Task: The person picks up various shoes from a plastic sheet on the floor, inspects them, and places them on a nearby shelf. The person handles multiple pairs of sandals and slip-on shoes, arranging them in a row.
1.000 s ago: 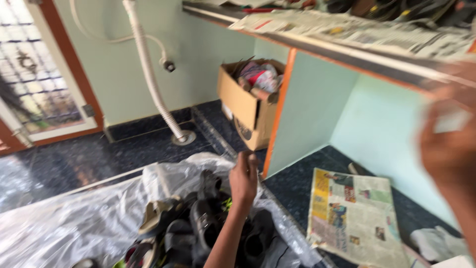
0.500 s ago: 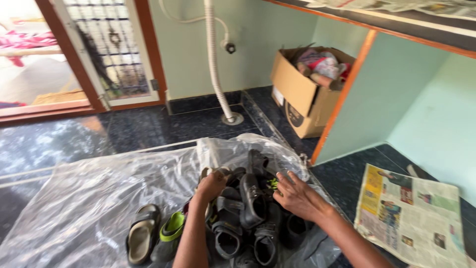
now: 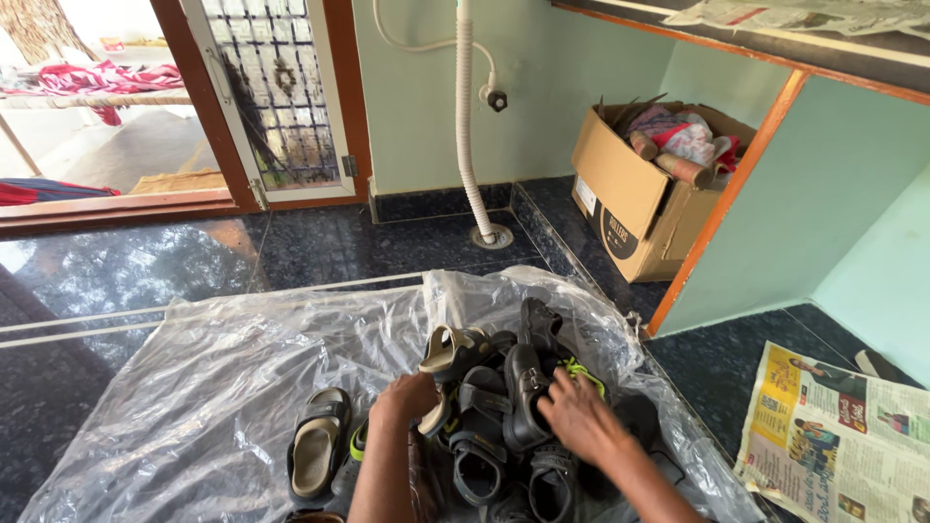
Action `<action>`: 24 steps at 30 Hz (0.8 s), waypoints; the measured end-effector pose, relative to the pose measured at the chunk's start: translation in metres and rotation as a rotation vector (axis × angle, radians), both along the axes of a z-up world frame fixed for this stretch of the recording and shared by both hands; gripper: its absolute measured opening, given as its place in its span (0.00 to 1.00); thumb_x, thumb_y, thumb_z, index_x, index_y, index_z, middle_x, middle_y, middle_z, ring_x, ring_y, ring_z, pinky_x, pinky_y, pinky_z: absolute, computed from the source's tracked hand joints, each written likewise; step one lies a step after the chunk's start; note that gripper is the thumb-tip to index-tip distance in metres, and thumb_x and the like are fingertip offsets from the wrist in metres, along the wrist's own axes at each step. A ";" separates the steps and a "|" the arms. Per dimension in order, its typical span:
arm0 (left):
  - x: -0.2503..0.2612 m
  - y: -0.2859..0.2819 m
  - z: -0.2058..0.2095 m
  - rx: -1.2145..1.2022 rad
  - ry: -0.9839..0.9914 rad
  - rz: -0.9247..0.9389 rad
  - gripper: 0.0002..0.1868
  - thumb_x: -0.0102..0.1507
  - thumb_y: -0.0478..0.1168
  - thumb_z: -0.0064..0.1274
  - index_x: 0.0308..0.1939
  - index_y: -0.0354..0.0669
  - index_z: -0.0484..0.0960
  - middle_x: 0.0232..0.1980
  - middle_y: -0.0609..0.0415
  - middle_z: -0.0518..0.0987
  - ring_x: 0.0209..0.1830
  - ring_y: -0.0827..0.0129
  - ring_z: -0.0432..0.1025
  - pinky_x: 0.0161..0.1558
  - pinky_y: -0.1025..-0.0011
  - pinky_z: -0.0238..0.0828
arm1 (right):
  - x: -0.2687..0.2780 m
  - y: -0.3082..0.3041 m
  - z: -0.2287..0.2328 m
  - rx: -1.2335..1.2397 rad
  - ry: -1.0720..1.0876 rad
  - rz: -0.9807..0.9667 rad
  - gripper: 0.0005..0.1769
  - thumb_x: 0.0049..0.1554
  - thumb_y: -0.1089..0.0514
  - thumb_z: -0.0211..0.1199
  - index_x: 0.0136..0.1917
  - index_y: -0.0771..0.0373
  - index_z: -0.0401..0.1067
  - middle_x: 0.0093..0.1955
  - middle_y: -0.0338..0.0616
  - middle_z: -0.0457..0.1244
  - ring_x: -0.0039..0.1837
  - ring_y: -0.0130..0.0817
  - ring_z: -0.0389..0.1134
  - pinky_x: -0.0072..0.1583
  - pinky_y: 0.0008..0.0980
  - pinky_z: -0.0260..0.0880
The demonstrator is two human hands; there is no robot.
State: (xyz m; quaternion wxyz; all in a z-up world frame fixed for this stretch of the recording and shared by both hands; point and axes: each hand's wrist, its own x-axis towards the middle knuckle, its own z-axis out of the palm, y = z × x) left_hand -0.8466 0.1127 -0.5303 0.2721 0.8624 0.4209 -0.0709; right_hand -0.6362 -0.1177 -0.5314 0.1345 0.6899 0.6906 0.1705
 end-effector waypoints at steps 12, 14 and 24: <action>-0.002 0.004 -0.025 0.070 0.060 -0.060 0.19 0.63 0.45 0.52 0.57 0.48 0.81 0.62 0.46 0.79 0.65 0.52 0.73 0.62 0.57 0.72 | -0.047 -0.004 -0.056 -0.003 0.356 -0.108 0.22 0.60 0.59 0.54 0.67 0.56 0.71 0.77 0.70 0.47 0.75 0.70 0.50 0.67 0.67 0.54; 0.005 0.006 -0.030 0.053 0.098 -0.080 0.19 0.63 0.44 0.51 0.57 0.51 0.82 0.64 0.49 0.79 0.66 0.53 0.72 0.64 0.58 0.72 | -0.046 -0.004 -0.070 -0.146 0.331 -0.185 0.22 0.63 0.59 0.52 0.70 0.59 0.67 0.80 0.72 0.41 0.76 0.69 0.50 0.66 0.63 0.57; 0.017 0.017 -0.058 0.075 0.103 -0.092 0.19 0.63 0.47 0.53 0.58 0.54 0.83 0.63 0.49 0.79 0.66 0.56 0.73 0.65 0.59 0.71 | -0.045 -0.004 -0.058 -0.283 0.213 -0.187 0.18 0.62 0.60 0.56 0.64 0.64 0.70 0.82 0.72 0.39 0.76 0.65 0.52 0.66 0.59 0.59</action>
